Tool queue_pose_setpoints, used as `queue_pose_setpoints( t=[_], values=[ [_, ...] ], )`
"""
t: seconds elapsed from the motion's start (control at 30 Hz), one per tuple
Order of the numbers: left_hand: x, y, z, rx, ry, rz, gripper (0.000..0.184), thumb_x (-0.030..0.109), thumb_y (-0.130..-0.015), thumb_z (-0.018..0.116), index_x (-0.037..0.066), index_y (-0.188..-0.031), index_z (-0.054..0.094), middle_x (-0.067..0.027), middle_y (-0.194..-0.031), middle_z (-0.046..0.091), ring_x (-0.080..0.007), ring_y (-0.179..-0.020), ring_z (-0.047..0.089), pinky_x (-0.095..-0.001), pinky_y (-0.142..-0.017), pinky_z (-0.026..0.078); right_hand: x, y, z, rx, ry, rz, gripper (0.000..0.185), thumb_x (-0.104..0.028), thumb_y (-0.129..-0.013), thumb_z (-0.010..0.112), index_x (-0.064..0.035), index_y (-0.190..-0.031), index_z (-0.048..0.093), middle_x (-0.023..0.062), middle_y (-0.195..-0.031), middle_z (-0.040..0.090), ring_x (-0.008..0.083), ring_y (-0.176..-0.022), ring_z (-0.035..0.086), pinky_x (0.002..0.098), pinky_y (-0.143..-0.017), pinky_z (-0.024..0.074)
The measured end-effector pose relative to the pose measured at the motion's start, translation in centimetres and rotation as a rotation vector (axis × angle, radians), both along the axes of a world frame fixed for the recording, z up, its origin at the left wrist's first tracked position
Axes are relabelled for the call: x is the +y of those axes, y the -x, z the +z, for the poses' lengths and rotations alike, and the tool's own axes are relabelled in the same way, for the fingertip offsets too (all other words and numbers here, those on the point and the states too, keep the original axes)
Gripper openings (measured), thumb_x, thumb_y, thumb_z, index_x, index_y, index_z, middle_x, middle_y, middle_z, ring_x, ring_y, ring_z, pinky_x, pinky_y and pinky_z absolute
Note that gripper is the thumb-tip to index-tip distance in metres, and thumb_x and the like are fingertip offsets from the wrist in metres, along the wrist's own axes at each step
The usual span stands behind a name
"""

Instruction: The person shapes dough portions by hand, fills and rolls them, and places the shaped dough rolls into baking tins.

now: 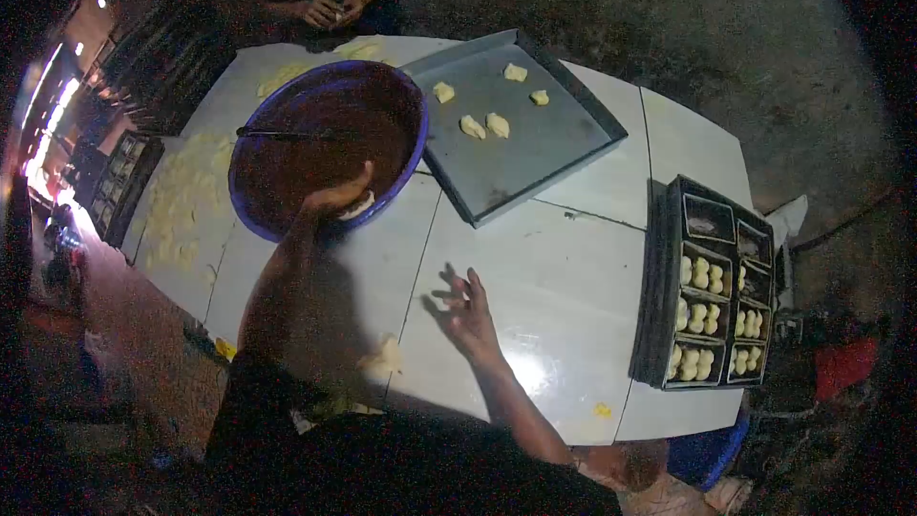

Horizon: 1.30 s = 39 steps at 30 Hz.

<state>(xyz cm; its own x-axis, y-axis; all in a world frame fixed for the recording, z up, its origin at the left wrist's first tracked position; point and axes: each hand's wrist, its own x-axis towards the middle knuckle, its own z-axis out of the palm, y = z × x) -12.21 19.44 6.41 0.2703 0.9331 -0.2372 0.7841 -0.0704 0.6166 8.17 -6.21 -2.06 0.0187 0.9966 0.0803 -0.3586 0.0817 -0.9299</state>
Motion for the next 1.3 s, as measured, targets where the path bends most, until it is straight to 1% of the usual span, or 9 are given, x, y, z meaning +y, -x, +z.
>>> queue_pose_setpoints(
  t=[0.07,0.17,0.37,0.5,0.63,0.7,0.8,1.07,1.3],
  values=[
    [5.2,1.6,-3.7,-0.127,0.706,0.061,0.095,0.076,-0.088,0.014,-0.002,-0.117,0.061,-0.0109,-0.078,0.065,-0.0211,-0.072,0.06,-0.0304,-0.075,0.048,-0.1,-0.1,-0.6,0.0,0.04,-0.022,0.081,-0.021,-0.089,0.062,-0.0154,-0.152,0.012,0.0124,-0.143,0.031,0.0173,-0.11,0.044,0.0355,-0.092,0.0447],
    [0.5,0.8,0.5,-0.295,0.209,0.137,0.095,0.078,-0.086,0.015,-0.001,-0.1,0.066,0.0028,-0.052,0.049,-0.0114,-0.047,0.039,-0.0249,-0.054,0.039,0.3,0.0,-0.7,0.0,0.035,-0.035,0.08,-0.017,-0.089,0.062,-0.0127,-0.152,0.012,0.0101,-0.142,0.036,0.0155,-0.111,0.048,0.0303,-0.087,0.0462],
    [-15.0,-2.8,-0.3,-1.207,0.571,0.155,0.092,0.073,-0.09,0.02,-0.006,-0.124,0.051,-0.0127,-0.099,0.059,-0.0194,-0.086,0.054,-0.0324,-0.083,0.043,1.4,1.5,4.5,0.582,0.355,0.043,0.06,-0.014,-0.095,0.055,0.005,-0.144,0.026,0.0128,-0.121,0.057,0.0175,-0.095,0.059,0.0259,-0.077,0.0492],
    [-22.4,-5.9,-0.4,-1.243,0.497,0.408,0.087,0.067,-0.091,0.032,-0.008,-0.136,0.039,-0.0228,-0.132,0.048,-0.0321,-0.125,0.044,-0.0511,-0.107,0.029,-1.0,1.8,3.4,0.0,0.349,-0.205,0.03,-0.012,-0.091,0.06,0.0051,-0.116,0.059,0.009,-0.103,0.06,0.0139,-0.081,0.053,0.0286,-0.072,0.0468],
    [-26.1,-5.9,-2.0,-1.023,0.485,0.266,0.043,0.019,-0.097,0.05,0.0,-0.135,0.045,-0.0145,-0.124,0.057,-0.0269,-0.114,0.054,-0.0397,-0.093,0.047,-4.9,1.6,5.2,-1.019,-0.238,-0.388,0.029,0.004,-0.081,0.061,0.0025,-0.11,0.064,0.0075,-0.11,0.055,0.0151,-0.08,0.048,0.0278,-0.071,0.0436],
    [-27.4,-5.8,-1.6,-0.652,0.009,-0.128,0.034,0.005,-0.095,0.052,-0.003,-0.128,0.051,-0.0144,-0.113,0.062,-0.0234,-0.102,0.062,-0.0332,-0.084,0.053,-6.6,-0.1,4.1,-0.892,-0.259,-0.245,0.037,0.008,-0.073,0.062,0.0021,-0.11,0.063,0.01,-0.119,0.049,0.0184,-0.083,0.046,0.0304,-0.076,0.045],
    [-29.4,-6.6,-1.7,-0.919,0.264,0.039,0.027,0.002,-0.094,0.053,-0.008,-0.12,0.055,-0.0129,-0.099,0.064,-0.0179,-0.089,0.065,-0.0267,-0.079,0.055,-7.9,-1.1,5.3,-0.321,-0.095,-0.335,0.02,0.007,-0.079,0.062,0.0022,-0.098,0.066,0.0097,-0.119,0.05,0.0164,-0.095,0.056,0.0294,-0.082,0.048],
    [-32.3,-7.8,-3.4,-1.043,0.371,0.148,0.031,0.021,-0.09,0.066,-0.005,-0.103,0.059,-0.01,-0.095,0.063,-0.013,-0.082,0.063,-0.0244,-0.066,0.054,-11.4,-1.6,4.2,-0.594,-0.185,-0.213,0.024,-0.01,-0.088,0.063,0.0019,-0.109,0.065,0.0088,-0.103,0.062,0.0167,-0.093,0.06,0.0302,-0.075,0.0493],
    [-32.2,-6.3,-4.8,-1.084,0.162,-0.122,0.037,0.0,-0.084,0.065,0.001,-0.117,0.048,-0.0107,-0.103,0.056,-0.018,-0.088,0.064,-0.0255,-0.066,0.055,-11.1,-2.3,3.6,-0.219,0.439,0.095,0.048,-0.018,-0.094,0.054,-0.0055,-0.139,0.041,0.0088,-0.105,0.063,0.0113,-0.076,0.058,0.026,-0.063,0.0488]
  ],
)
